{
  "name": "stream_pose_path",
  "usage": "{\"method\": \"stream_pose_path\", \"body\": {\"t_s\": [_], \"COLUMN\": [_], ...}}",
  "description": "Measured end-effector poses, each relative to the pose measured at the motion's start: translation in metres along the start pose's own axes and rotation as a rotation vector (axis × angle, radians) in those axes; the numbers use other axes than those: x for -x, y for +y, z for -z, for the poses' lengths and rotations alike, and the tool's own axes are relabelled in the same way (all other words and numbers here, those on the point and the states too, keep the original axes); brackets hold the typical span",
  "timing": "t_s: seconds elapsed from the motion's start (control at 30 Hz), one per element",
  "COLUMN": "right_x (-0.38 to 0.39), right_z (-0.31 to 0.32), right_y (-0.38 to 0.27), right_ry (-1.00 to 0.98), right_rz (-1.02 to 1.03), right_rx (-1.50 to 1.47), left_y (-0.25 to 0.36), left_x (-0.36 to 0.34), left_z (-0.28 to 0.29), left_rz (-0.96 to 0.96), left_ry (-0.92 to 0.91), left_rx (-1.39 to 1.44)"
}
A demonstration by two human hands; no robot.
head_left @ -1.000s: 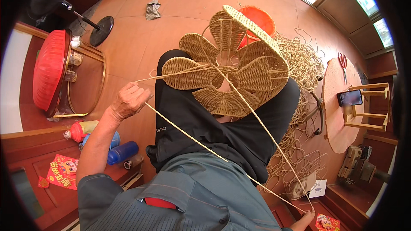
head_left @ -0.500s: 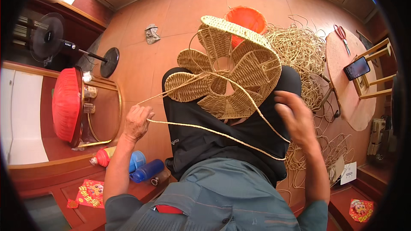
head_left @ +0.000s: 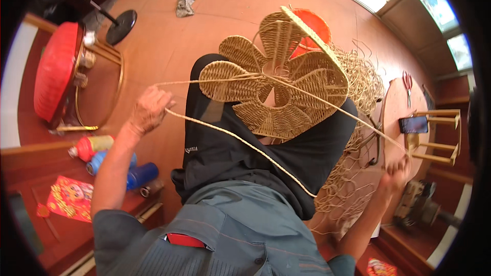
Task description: The recorder is weaving a basket out of dried grass or similar material.
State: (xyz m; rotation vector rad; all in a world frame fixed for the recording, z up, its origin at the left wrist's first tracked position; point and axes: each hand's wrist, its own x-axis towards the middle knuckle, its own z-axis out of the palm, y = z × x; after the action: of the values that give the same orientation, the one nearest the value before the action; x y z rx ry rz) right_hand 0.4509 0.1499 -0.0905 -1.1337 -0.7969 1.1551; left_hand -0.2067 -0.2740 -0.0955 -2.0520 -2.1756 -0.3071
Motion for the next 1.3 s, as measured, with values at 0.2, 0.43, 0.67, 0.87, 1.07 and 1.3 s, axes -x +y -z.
{"method": "stream_pose_path", "body": {"t_s": [0.2,0.43,0.67,0.87,1.07,1.3], "right_x": [-0.082,-0.036,0.129,0.209,0.217,0.209], "right_z": [0.210,0.276,-0.126,-0.311,-0.344,-0.352], "right_y": [-0.032,-0.003,0.045,0.058,0.078,0.096], "right_ry": [0.473,0.225,-0.613,-1.032,-1.077,-1.153], "right_rz": [-0.029,-0.090,0.767,1.031,1.057,0.949], "right_rx": [0.102,1.215,0.968,0.652,0.831,0.671], "left_y": [-0.012,-0.017,-0.031,-0.026,-0.016,-0.023], "left_x": [-0.008,-0.010,-0.033,-0.041,-0.044,-0.049], "left_z": [0.002,0.014,0.068,0.089,0.100,0.109], "left_rz": [-0.046,-0.064,-0.140,-0.202,-0.211,-0.186], "left_ry": [0.101,0.108,0.088,0.089,0.085,0.043], "left_rx": [-0.001,-0.014,-0.147,-0.199,-0.239,-0.231]}}
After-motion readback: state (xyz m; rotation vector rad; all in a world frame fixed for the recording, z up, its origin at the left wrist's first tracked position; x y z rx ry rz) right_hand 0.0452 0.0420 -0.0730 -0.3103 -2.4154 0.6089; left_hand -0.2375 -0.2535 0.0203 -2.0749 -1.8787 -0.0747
